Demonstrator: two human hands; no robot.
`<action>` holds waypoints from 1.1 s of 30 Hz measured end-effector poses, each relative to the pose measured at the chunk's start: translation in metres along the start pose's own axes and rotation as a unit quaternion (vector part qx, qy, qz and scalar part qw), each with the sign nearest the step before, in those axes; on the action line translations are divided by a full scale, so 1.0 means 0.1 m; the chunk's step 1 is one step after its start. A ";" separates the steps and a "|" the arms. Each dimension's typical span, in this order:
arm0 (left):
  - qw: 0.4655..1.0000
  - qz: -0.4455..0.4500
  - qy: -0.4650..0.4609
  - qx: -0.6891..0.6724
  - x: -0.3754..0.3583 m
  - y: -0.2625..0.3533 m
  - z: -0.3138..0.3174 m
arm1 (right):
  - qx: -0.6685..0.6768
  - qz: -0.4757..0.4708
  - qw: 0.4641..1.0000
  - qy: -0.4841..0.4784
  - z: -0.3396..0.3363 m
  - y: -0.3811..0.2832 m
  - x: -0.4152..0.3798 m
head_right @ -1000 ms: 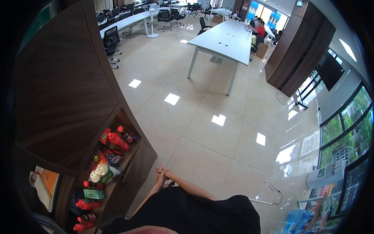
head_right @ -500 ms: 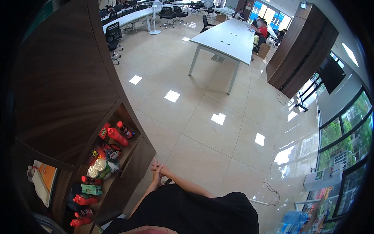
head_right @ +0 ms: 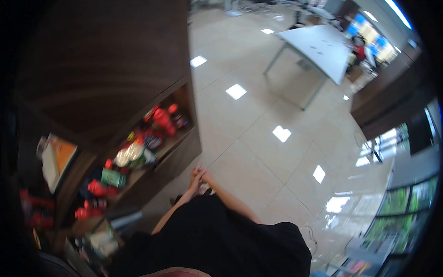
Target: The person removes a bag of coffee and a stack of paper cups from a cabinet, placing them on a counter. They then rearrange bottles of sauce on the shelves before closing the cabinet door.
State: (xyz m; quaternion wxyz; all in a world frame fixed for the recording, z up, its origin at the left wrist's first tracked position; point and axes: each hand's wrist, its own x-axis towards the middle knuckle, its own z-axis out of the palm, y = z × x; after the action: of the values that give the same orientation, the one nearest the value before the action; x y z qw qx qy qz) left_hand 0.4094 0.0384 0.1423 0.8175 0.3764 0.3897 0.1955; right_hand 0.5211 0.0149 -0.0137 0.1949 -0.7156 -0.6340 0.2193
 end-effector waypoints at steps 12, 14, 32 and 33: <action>0.985 0.110 0.120 -0.060 -0.31 0.13 -0.64 | 0.398 0.243 0.863 -0.196 -0.81 -1.45 0.34; 0.979 0.110 0.129 -0.108 -0.41 0.18 -0.73 | 0.381 0.224 0.873 -0.207 -0.76 -1.57 0.44; 0.923 0.251 0.273 0.107 -0.53 0.23 -1.10 | 0.436 0.181 0.824 -0.314 -0.24 -1.84 0.91; 0.913 0.223 0.316 0.129 -0.46 0.23 -1.18 | 0.472 0.183 0.802 -0.316 -0.26 -1.92 0.89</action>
State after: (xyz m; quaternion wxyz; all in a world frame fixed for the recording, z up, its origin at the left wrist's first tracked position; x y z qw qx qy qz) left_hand 0.2873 0.0796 0.1342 0.5314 0.4741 0.5554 0.4293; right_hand 0.3868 0.1266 0.1091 0.2540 -0.5290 -0.3356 0.7369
